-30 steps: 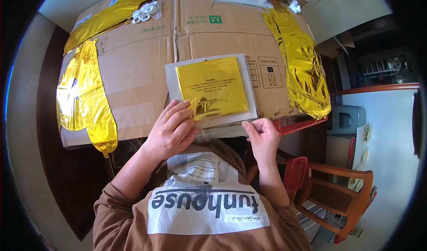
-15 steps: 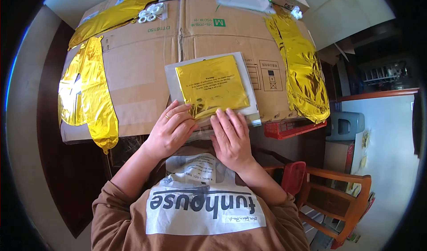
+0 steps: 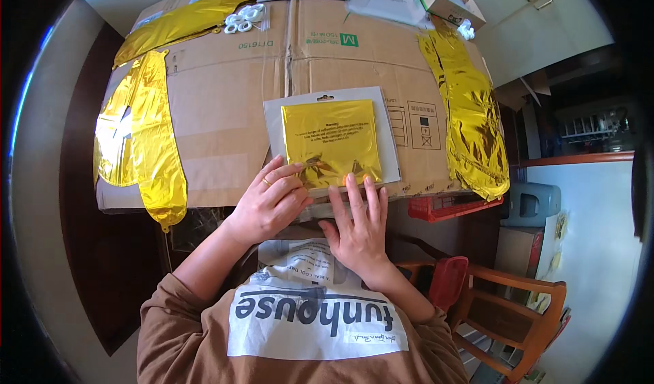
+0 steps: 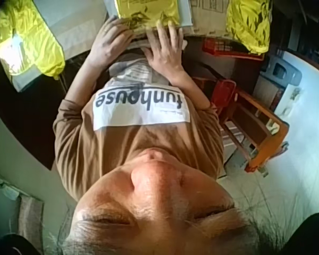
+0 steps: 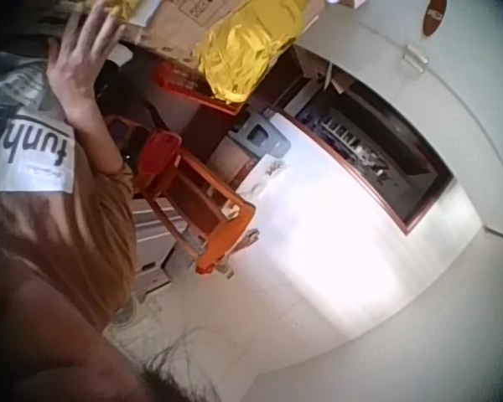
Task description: Folding gold star-shaped foil balloons and placing them into plastic sleeves with cardboard inserts for retail packaging.
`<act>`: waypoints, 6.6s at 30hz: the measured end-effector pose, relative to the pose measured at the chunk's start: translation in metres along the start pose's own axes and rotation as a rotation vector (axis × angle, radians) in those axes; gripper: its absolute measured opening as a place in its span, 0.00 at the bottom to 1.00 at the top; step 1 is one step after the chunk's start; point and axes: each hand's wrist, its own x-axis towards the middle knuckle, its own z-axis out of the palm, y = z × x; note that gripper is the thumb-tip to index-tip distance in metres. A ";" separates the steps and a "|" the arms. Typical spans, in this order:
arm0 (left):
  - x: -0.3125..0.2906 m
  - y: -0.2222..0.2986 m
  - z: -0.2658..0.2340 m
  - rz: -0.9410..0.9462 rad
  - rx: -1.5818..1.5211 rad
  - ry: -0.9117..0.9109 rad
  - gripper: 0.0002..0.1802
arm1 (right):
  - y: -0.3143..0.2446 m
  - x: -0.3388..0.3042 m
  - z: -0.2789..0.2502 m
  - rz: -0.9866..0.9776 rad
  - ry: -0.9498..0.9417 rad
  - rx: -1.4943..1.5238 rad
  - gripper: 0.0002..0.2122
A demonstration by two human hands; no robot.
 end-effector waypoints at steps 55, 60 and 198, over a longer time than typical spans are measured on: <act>0.014 -0.006 -0.014 -0.177 -0.154 -0.094 0.18 | 0.063 0.260 -0.039 -0.055 -0.038 0.612 0.08; 0.016 -0.009 -0.017 -0.186 -0.188 -0.088 0.16 | 0.041 0.413 0.055 0.206 -0.183 0.289 0.12; 0.097 0.023 0.047 0.347 -0.090 -0.194 0.17 | 0.099 0.033 -0.087 -0.011 -0.270 0.424 0.06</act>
